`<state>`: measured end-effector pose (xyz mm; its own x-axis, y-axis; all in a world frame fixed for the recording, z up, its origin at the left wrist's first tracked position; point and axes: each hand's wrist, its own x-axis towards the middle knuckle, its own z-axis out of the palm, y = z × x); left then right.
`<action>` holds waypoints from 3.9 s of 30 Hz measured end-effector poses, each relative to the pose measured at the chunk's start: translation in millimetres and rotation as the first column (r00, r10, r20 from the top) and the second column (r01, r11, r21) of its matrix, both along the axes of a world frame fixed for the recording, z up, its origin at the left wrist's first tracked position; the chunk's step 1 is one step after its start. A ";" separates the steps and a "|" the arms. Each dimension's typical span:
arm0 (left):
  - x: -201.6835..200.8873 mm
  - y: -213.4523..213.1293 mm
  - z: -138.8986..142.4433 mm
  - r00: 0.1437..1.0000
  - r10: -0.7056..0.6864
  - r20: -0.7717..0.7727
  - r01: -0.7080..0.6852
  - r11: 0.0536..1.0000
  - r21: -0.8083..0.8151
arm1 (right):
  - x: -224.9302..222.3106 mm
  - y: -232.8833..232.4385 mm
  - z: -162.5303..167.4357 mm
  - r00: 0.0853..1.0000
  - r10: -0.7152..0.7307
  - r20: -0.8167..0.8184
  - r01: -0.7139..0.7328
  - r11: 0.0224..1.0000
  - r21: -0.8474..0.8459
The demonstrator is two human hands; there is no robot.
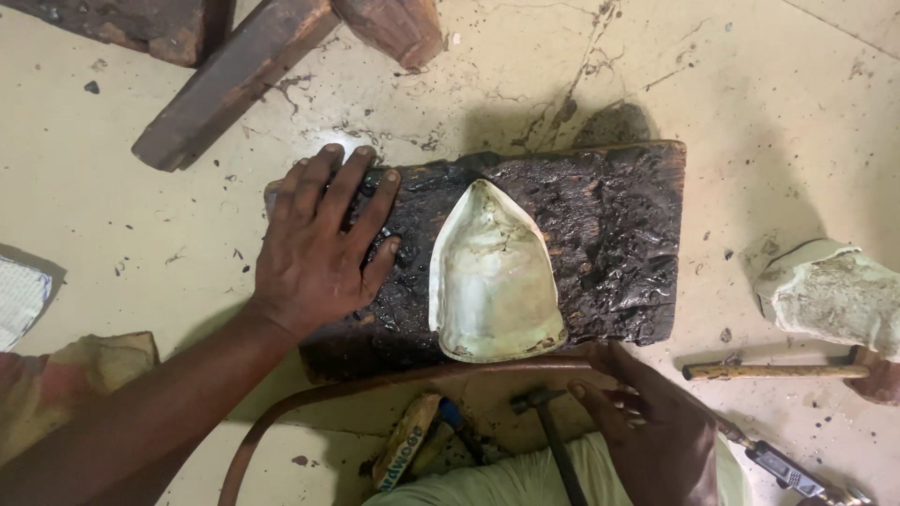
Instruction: The person uses pliers and a blowtorch to heat and shape a white ceramic object, then quenches it in water and hammers it on a wooden block to refine its form.
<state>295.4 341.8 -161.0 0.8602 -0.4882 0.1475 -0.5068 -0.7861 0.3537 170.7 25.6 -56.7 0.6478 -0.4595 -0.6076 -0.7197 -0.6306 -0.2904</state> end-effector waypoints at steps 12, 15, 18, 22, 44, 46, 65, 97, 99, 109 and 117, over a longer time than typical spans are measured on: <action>-1.1 0.9 -1.0 1.000 -0.001 0.000 0.001 1.000 0.010 | 24.0 58.8 -17.0 0.707 0.449 0.546 -0.477 0.873 -0.099; -1.5 0.9 -1.1 1.000 0.000 0.012 0.000 1.000 -0.003 | 24.9 65.2 -17.3 0.818 0.372 0.438 -0.415 0.910 0.002; -1.9 0.8 -0.1 1.000 0.002 -0.021 -0.002 1.000 -0.012 | 29.3 64.9 -7.4 0.897 0.283 0.338 -0.340 0.933 0.121; -1.8 1.2 1.7 1.000 0.009 0.002 -0.009 1.000 -0.004 | 42.0 64.5 7.7 0.774 0.395 0.495 -0.391 0.913 -0.118; -4.8 3.0 8.2 0.999 0.030 0.019 -0.030 1.000 -0.009 | 89.6 102.9 -13.3 0.885 0.428 0.182 -0.423 0.904 -0.069; -6.2 3.3 9.1 0.999 0.037 0.031 -0.036 0.999 -0.016 | 88.8 102.3 -11.7 0.885 0.424 0.190 -0.419 0.905 -0.066; -9.9 1.1 10.7 0.999 0.033 0.033 -0.034 0.999 0.032 | 77.6 106.8 -6.4 0.881 0.407 0.242 -0.382 0.913 -0.143; -17.7 -2.8 10.2 0.994 0.010 0.110 -0.011 1.000 0.009 | -25.6 49.6 42.4 0.700 -0.481 0.528 0.300 0.869 0.394; -20.1 -1.2 2.8 0.993 0.001 0.120 -0.002 1.000 0.005 | -39.3 24.0 62.8 0.564 -0.689 0.454 0.332 0.694 0.639; -61.7 -72.5 57.4 0.830 0.033 0.556 -0.183 0.959 0.216 | -221.9 -112.4 157.4 -0.120 -0.970 0.210 0.197 0.184 0.963; -252.6 -304.5 182.3 0.439 -0.830 -0.344 0.248 0.480 -0.841 | -365.3 -130.4 170.8 -0.391 -0.840 0.375 0.437 0.190 0.879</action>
